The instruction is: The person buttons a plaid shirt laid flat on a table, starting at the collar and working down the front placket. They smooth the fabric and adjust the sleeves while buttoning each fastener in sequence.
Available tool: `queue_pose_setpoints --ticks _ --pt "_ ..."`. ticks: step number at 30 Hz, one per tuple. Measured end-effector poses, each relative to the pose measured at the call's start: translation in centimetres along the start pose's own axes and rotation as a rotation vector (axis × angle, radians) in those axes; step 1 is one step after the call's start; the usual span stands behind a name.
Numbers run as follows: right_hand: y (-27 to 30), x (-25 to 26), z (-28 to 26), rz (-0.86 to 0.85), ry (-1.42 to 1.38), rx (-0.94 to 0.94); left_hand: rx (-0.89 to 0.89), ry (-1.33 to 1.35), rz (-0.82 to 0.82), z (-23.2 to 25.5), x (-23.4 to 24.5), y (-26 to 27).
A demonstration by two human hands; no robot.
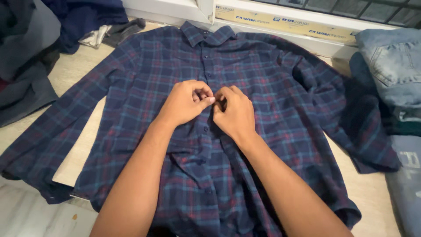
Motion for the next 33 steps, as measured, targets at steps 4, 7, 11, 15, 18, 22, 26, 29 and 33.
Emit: queue_pose_setpoints --ticks 4,7,11,15,18,22,26,29,33 --pt "-0.3 0.3 0.9 0.020 -0.156 -0.086 0.077 0.000 -0.008 -0.2 -0.4 -0.1" --pt "-0.3 0.4 1.1 0.011 -0.162 -0.084 0.064 0.019 -0.008 -0.1 -0.4 -0.1" --pt "-0.3 0.1 1.0 -0.004 -0.102 -0.043 0.075 0.027 -0.024 -0.4 -0.5 0.0" --pt "-0.2 -0.1 1.2 0.007 -0.082 -0.022 0.052 0.043 -0.026 -0.3 -0.5 0.0" --pt "-0.3 -0.1 0.9 0.014 -0.089 -0.012 0.024 0.038 -0.010 -0.1 -0.3 0.1" --pt "-0.2 0.0 0.6 0.006 -0.100 -0.025 -0.028 0.006 -0.019 0.1 -0.2 0.1" --pt "-0.1 -0.2 0.7 -0.015 -0.060 -0.061 0.003 0.049 -0.051 -0.5 -0.7 0.1" --pt "0.0 0.1 0.6 0.038 -0.075 0.008 0.024 0.025 -0.028 -0.9 -0.7 0.1" --pt "-0.1 0.1 1.5 0.045 -0.129 -0.023 0.010 0.020 -0.010 -0.7 -0.7 0.2"
Point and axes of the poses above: each hand's wrist, its own y-axis away from the middle knuckle, its own x-axis out of the back of the hand, z = x × y, the point moved 9 cm from there along -y, towards the middle knuckle, and after that the axes turned 3 degrees about -z, right-handed, at the moved point
